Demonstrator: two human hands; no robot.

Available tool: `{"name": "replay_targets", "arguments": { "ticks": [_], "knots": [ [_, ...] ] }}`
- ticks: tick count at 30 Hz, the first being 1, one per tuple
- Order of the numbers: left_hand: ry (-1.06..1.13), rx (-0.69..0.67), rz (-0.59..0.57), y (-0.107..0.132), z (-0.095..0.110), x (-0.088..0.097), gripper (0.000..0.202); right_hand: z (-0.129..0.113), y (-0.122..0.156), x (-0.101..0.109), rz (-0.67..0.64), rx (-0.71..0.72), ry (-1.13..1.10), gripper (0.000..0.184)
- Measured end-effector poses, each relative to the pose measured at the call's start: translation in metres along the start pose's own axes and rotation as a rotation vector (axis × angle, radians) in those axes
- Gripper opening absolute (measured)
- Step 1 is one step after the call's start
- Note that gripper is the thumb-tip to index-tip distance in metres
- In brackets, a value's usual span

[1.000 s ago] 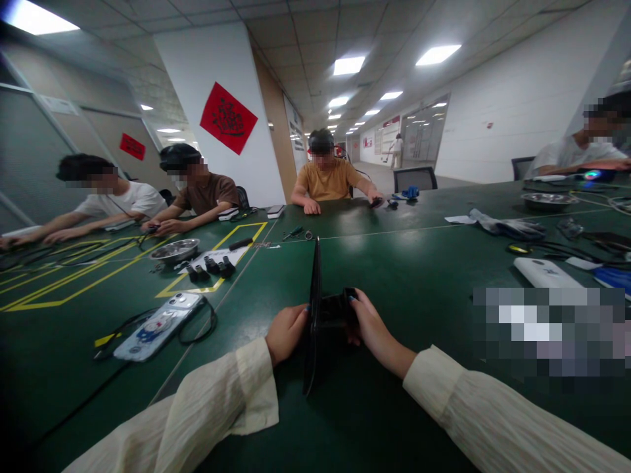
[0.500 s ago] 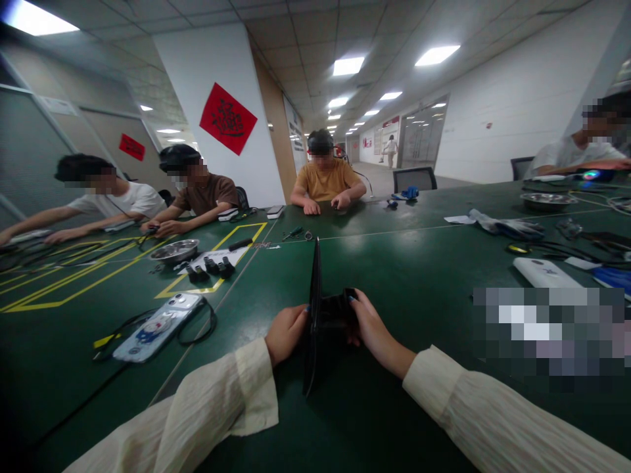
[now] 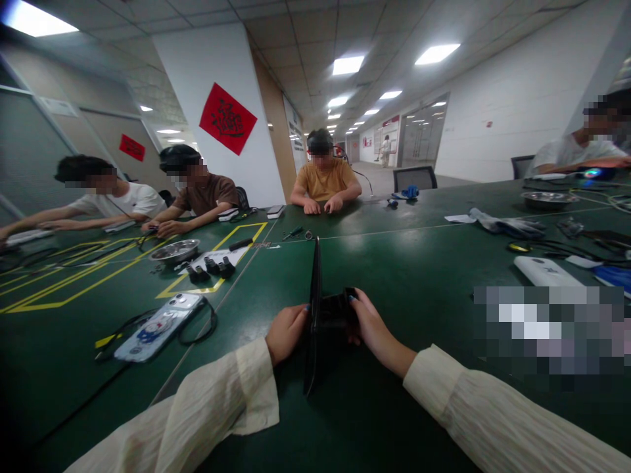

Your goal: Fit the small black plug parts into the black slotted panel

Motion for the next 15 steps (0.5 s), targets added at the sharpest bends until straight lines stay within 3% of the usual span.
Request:
{"name": "replay_targets", "arguments": {
  "ticks": [6,15],
  "knots": [
    [0.024,0.039,0.047,-0.0007,-0.0047,-0.0040,0.053,0.0009,-0.0005,0.0005,-0.001,0.002,-0.009,0.043],
    [0.019,-0.017,-0.018,-0.0008,0.0005,0.0000,0.041,-0.0052,0.0039,-0.0030,0.027,-0.015,0.010,0.043]
  ]
}}
Point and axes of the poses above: each hand's wrist, its own y-axis away from the middle knuckle, its own x-axis out of the back of the hand, z = x × y, the point moved 2 cm from there along -y, towards the middle knuckle, and after that the axes turned 1 degree about -y, right-handed, at the moved point
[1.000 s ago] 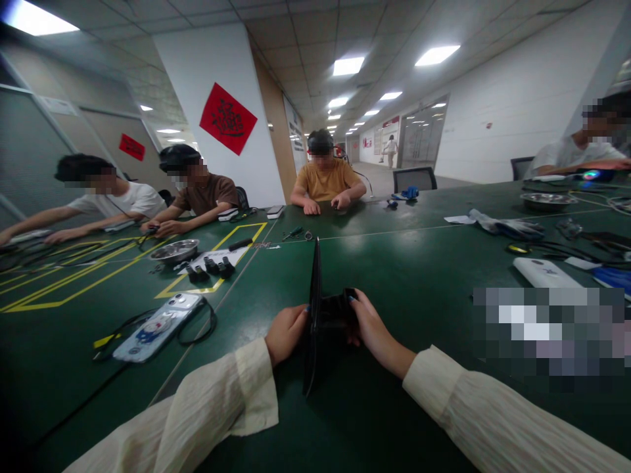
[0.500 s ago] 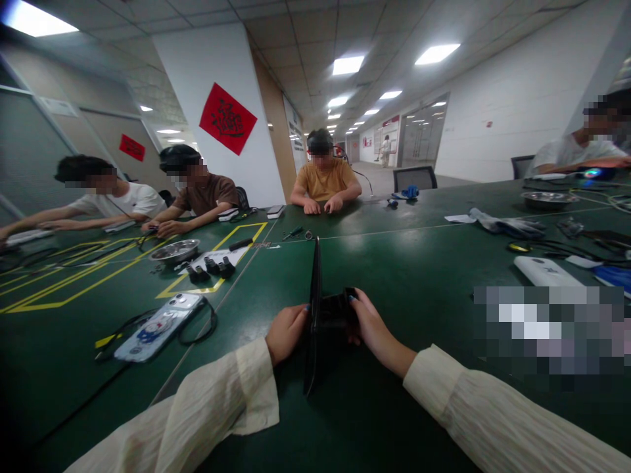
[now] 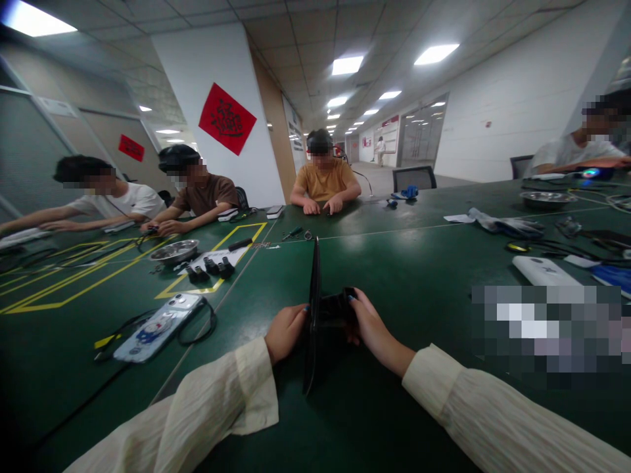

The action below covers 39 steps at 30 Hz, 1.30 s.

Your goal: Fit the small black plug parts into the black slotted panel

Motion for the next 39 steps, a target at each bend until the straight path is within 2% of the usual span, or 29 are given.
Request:
{"name": "replay_targets", "arguments": {
  "ticks": [3,8,16,22,31,39],
  "knots": [
    [-0.017,-0.011,0.004,0.0003,-0.0010,-0.0002,0.040,0.0024,-0.0015,0.0006,-0.003,0.002,0.001,0.044],
    [-0.006,0.037,0.051,-0.0007,-0.0063,-0.0040,0.053,0.0045,-0.0048,0.0014,-0.026,0.024,-0.002,0.043],
    [0.008,-0.012,0.002,0.0000,-0.0010,-0.0009,0.043,0.0031,-0.0033,0.0011,-0.032,0.014,0.004,0.044],
    [0.023,0.021,0.054,-0.0008,-0.0054,-0.0035,0.053,-0.0004,-0.0015,-0.0006,-0.016,0.004,0.014,0.044],
    [0.032,-0.019,0.022,0.0001,-0.0003,-0.0004,0.041,-0.0028,0.0007,-0.0021,-0.020,0.012,0.020,0.046],
    [0.036,0.077,0.050,-0.0020,-0.0043,-0.0056,0.050,0.0008,-0.0017,0.0005,-0.033,0.033,0.033,0.040]
  ]
}}
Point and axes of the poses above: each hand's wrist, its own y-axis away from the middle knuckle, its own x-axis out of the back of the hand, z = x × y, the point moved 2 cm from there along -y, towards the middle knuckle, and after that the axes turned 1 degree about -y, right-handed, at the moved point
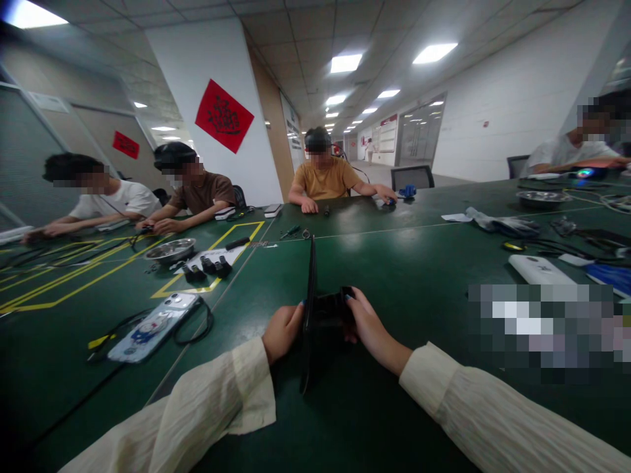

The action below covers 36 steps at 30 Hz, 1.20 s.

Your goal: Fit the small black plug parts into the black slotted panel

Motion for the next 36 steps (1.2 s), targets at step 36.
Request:
{"name": "replay_targets", "arguments": {
  "ticks": [36],
  "knots": [
    [0.080,-0.125,-0.003,0.0009,0.0069,0.0079,0.041,-0.0072,0.0057,-0.0065,0.106,-0.081,0.044,0.041]
  ]
}}
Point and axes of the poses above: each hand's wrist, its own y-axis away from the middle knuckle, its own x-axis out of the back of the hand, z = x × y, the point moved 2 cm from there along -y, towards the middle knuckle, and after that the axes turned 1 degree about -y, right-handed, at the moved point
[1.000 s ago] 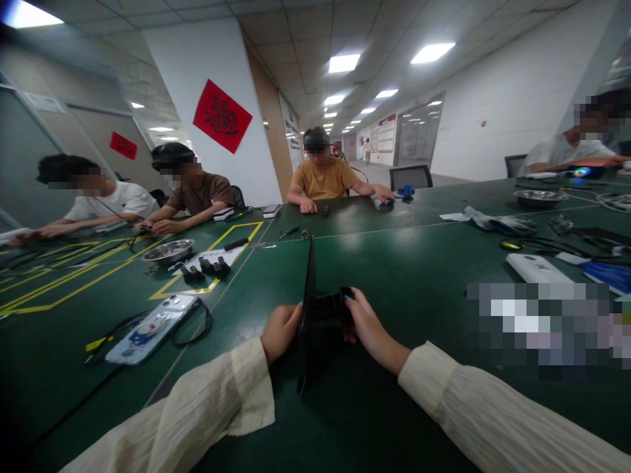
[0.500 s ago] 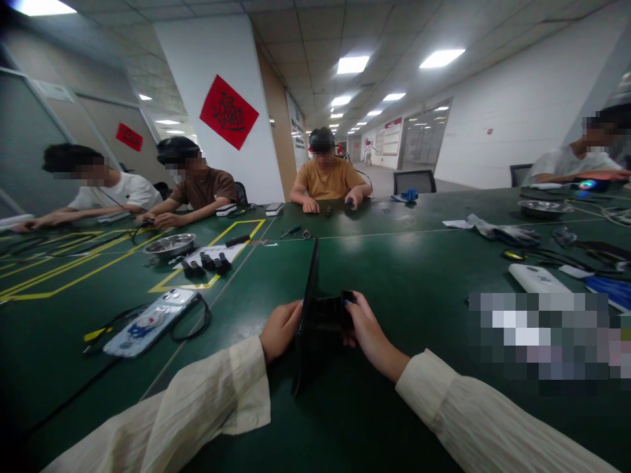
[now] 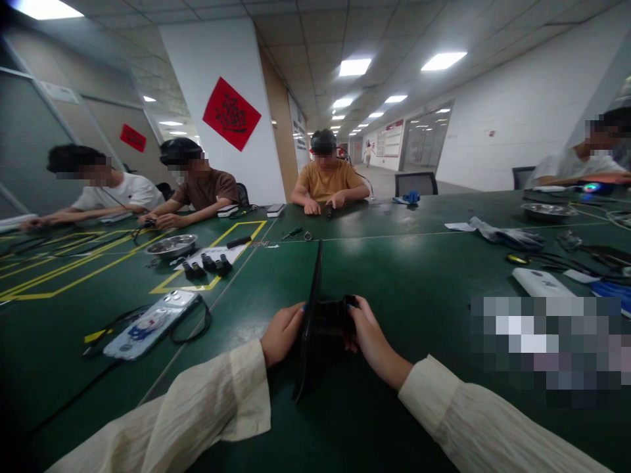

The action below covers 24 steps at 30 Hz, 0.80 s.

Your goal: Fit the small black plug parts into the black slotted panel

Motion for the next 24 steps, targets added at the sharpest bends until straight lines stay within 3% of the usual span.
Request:
{"name": "replay_targets", "arguments": {
  "ticks": [9,15,24],
  "knots": [
    [-0.039,0.090,-0.014,-0.0015,-0.0011,-0.0036,0.055,0.0077,-0.0018,0.0040,-0.001,0.053,-0.010,0.039],
    [0.000,0.029,-0.016,0.0002,0.0007,-0.0010,0.047,0.0102,-0.0044,0.0057,-0.016,0.047,-0.004,0.039],
    [0.011,0.032,-0.012,-0.0015,-0.0038,-0.0033,0.052,0.0039,0.0000,0.0035,-0.012,0.031,0.029,0.045]
  ]
}}
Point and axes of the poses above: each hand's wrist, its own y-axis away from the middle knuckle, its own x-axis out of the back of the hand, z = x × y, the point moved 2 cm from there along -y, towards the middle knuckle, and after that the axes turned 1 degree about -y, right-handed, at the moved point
